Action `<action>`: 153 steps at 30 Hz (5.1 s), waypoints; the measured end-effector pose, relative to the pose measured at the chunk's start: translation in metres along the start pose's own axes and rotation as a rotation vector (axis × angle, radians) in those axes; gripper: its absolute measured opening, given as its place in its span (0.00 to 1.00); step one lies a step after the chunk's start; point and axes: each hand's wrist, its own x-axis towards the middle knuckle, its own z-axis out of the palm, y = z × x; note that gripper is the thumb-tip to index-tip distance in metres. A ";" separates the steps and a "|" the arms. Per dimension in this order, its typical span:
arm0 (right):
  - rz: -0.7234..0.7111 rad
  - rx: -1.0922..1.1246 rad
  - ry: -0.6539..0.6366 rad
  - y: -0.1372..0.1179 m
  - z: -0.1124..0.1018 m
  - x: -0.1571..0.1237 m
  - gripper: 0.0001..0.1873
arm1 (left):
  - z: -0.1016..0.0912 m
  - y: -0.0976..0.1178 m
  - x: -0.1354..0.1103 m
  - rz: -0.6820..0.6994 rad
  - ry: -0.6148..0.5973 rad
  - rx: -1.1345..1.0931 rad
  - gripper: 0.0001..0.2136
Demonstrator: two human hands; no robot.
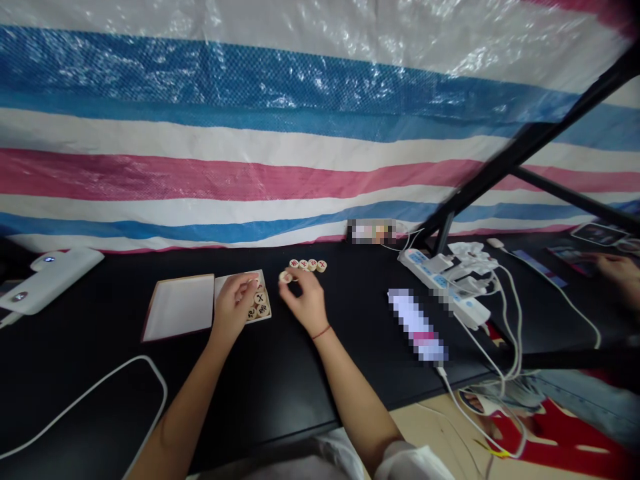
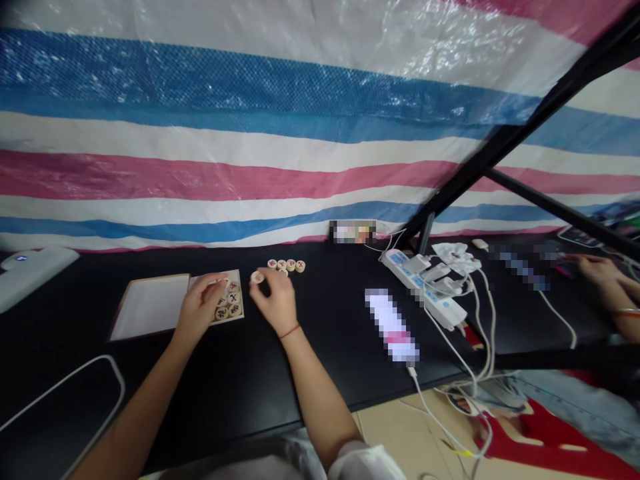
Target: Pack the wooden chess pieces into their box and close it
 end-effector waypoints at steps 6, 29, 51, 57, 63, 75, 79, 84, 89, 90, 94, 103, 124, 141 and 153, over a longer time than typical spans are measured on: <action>0.292 -0.274 0.063 0.047 -0.038 0.008 0.11 | -0.002 -0.004 0.005 -0.143 0.052 -0.163 0.20; -0.216 0.113 -0.240 -0.020 -0.005 -0.005 0.12 | 0.011 -0.001 -0.007 -0.174 -0.234 -0.153 0.21; 0.367 -0.403 -0.146 0.054 -0.036 0.001 0.05 | -0.003 0.000 -0.002 -0.237 -0.161 -0.081 0.18; 0.335 -0.387 -0.123 0.059 -0.029 0.000 0.05 | -0.006 -0.004 0.000 -0.201 -0.149 -0.099 0.19; 0.336 -0.393 -0.092 0.056 -0.033 0.002 0.05 | -0.015 -0.007 0.004 -0.081 -0.054 0.276 0.15; 0.143 0.056 -0.408 -0.011 0.018 -0.014 0.14 | 0.013 0.013 -0.001 -0.012 -0.217 1.050 0.17; 0.167 0.067 -0.423 -0.012 0.022 -0.015 0.13 | 0.017 0.009 -0.004 0.031 -0.171 1.007 0.15; 0.164 0.139 -0.346 -0.011 0.020 -0.013 0.13 | 0.015 0.003 -0.003 0.089 -0.089 0.847 0.12; 0.121 0.116 -0.258 -0.017 0.016 -0.014 0.17 | 0.013 0.010 -0.005 0.090 -0.024 0.582 0.10; 0.108 0.123 -0.255 -0.018 0.015 -0.014 0.17 | 0.013 0.012 -0.006 0.073 -0.034 0.522 0.11; 0.069 0.138 -0.244 -0.020 0.012 -0.013 0.16 | 0.011 0.015 -0.009 0.014 -0.064 0.282 0.13; 0.368 -0.184 0.088 0.044 -0.042 0.009 0.20 | 0.003 0.000 -0.003 -0.100 0.055 -0.101 0.17; 0.109 0.239 -0.290 -0.020 -0.013 -0.002 0.11 | 0.012 0.001 -0.013 0.350 -0.121 0.417 0.08; 0.457 -0.278 0.050 0.062 -0.056 0.008 0.14 | 0.010 -0.004 -0.013 0.372 -0.115 0.420 0.17; 0.521 -0.497 -0.143 0.064 -0.048 0.003 0.11 | 0.007 -0.002 -0.011 0.452 -0.087 0.465 0.15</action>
